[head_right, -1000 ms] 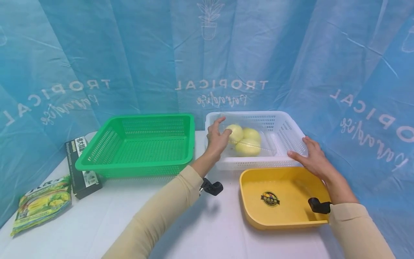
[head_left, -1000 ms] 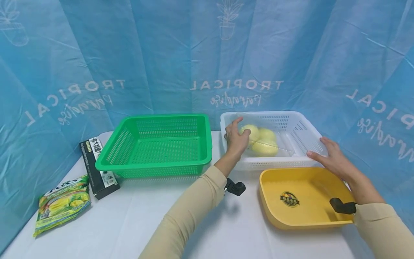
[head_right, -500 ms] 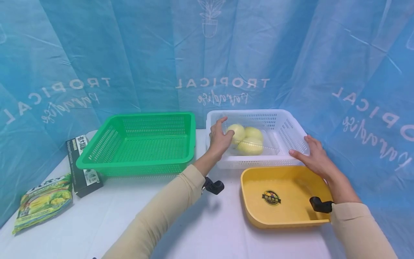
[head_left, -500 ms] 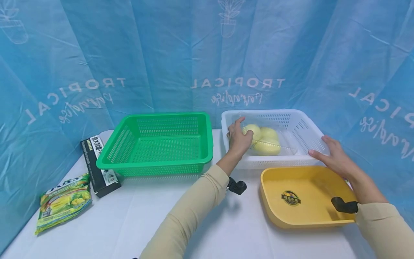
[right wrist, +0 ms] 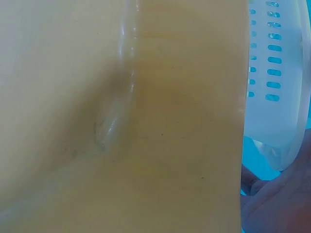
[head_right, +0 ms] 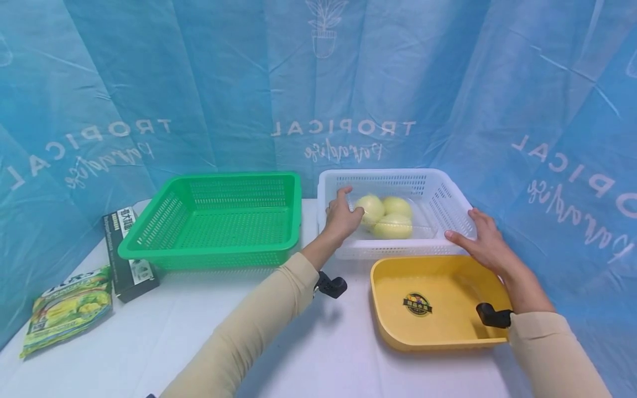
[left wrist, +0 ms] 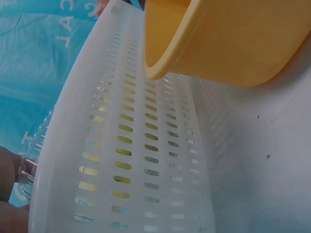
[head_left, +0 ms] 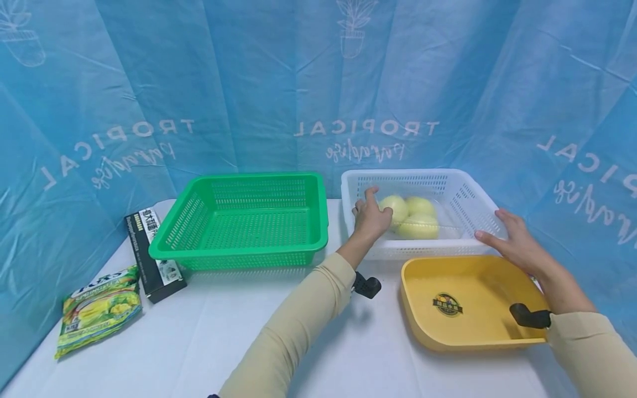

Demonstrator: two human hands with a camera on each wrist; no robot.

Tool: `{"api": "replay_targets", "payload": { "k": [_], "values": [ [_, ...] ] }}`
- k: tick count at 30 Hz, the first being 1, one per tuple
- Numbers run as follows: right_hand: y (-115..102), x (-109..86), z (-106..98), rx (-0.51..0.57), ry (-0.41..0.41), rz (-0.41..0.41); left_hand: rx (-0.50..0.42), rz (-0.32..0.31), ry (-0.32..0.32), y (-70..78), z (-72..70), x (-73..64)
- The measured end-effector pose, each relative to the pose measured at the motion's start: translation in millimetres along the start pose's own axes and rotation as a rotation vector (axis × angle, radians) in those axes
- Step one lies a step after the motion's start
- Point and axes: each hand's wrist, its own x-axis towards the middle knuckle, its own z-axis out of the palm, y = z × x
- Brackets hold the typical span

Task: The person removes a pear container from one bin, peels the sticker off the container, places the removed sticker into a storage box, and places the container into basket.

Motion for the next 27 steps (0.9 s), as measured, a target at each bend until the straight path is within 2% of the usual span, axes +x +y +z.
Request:
{"api": "replay_targets", "payload": {
  "k": [5,12,20,27],
  "values": [
    [0.7,-0.4,-0.5,-0.013,-0.007,0.003,0.07,-0.03,-0.015,1.3,1.7,0.3],
    [1.1,-0.3,-0.1,-0.014,-0.009,0.017,0.189,-0.049,-0.07,3.2,3.1,-1.9],
    [-0.2,-0.8,-0.1,-0.012,-0.001,0.011,0.221,-0.044,-0.057,2.6,4.2,-2.0],
    [-0.4,-1.6,0.5,-0.007,0.004,0.008,0.212,-0.061,-0.058,2.5,5.2,-2.3]
  ]
}}
